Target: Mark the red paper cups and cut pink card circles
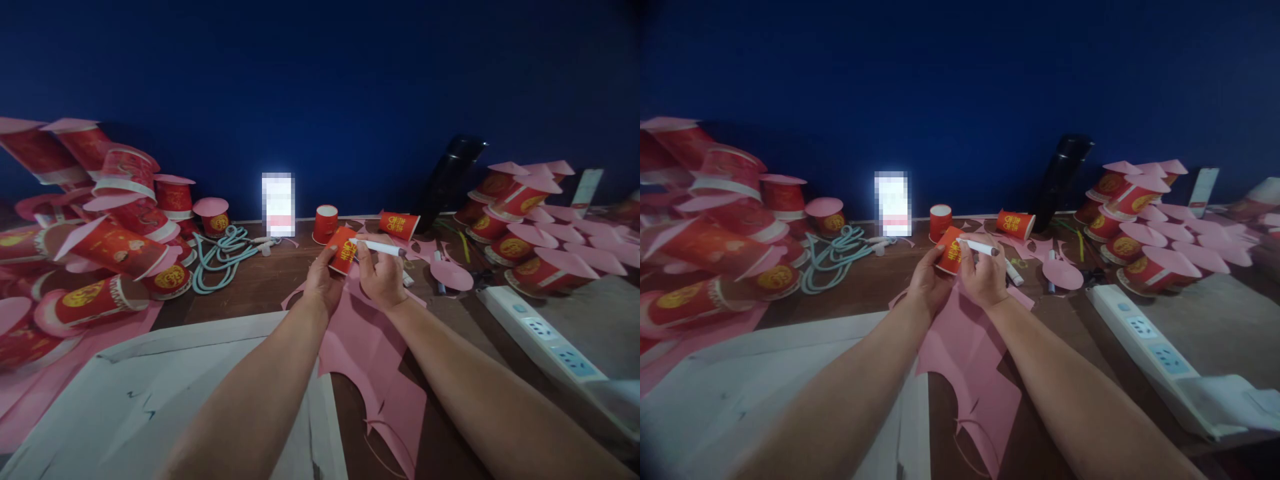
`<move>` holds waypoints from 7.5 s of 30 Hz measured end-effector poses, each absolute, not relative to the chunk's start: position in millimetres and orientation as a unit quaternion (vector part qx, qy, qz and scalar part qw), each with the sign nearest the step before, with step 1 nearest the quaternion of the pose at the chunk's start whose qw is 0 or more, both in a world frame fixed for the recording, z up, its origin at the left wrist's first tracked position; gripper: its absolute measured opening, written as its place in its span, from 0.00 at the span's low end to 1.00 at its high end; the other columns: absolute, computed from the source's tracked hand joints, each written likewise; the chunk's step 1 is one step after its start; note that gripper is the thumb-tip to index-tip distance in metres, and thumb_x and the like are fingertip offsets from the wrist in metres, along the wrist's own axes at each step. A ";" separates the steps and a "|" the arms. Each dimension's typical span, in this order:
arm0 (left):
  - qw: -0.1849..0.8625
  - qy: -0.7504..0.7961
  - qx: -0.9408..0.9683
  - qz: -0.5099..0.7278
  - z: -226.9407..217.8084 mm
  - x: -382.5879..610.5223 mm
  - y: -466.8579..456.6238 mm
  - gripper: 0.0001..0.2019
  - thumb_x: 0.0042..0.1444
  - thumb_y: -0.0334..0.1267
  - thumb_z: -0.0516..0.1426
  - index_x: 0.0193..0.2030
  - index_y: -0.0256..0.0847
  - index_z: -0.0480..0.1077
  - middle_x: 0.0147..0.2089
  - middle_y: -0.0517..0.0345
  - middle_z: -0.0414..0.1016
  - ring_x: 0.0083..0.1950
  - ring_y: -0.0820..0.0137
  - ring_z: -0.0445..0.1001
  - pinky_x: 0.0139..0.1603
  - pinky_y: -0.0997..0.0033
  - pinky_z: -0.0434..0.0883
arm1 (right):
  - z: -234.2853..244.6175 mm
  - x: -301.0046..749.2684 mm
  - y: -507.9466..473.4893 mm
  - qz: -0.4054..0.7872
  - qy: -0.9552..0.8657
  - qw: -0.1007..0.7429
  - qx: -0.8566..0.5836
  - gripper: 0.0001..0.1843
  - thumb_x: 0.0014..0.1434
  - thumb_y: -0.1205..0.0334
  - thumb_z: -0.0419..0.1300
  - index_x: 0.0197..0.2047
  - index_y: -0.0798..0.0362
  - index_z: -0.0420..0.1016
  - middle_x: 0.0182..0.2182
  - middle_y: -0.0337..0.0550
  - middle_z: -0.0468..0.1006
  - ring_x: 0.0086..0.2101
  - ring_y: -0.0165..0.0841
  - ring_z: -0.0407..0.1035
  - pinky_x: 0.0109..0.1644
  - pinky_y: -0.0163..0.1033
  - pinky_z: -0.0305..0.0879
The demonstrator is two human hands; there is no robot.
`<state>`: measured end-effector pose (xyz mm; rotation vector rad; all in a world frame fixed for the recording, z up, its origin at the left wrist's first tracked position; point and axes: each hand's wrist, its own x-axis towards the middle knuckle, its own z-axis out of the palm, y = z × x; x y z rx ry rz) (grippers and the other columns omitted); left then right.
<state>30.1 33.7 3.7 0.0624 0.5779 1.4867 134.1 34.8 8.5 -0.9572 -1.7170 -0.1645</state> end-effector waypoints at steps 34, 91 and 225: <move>0.706 0.210 0.027 0.676 3.3 26.8 34.0 0.09 0.51 0.27 0.58 0.40 0.33 0.74 0.41 0.51 0.79 0.42 0.70 0.78 0.52 0.71 0.71 | 5.0 134.6 35.4 -0.005 -0.687 0.590 -0.424 0.11 0.64 0.59 0.52 0.45 0.52 0.72 0.38 0.46 0.77 0.31 0.33 0.72 0.44 0.45 0.70; 0.708 0.204 0.022 0.676 1.4 24.2 36.4 0.10 0.50 0.29 0.59 0.41 0.34 0.73 0.40 0.50 0.78 0.41 0.70 0.77 0.49 0.70 0.71 | 7.4 130.3 32.0 -0.064 -0.708 0.563 -0.421 0.10 0.63 0.59 0.53 0.41 0.52 0.74 0.37 0.48 0.78 0.37 0.37 0.72 0.43 0.45 0.70; 0.695 0.219 0.031 0.684 3.9 25.1 36.7 0.08 0.52 0.29 0.56 0.39 0.34 0.73 0.40 0.50 0.79 0.46 0.69 0.76 0.51 0.71 0.70 | 9.9 127.4 28.3 -0.006 -0.699 0.560 -0.445 0.12 0.63 0.56 0.53 0.39 0.51 0.75 0.36 0.46 0.80 0.40 0.38 0.74 0.47 0.44 0.69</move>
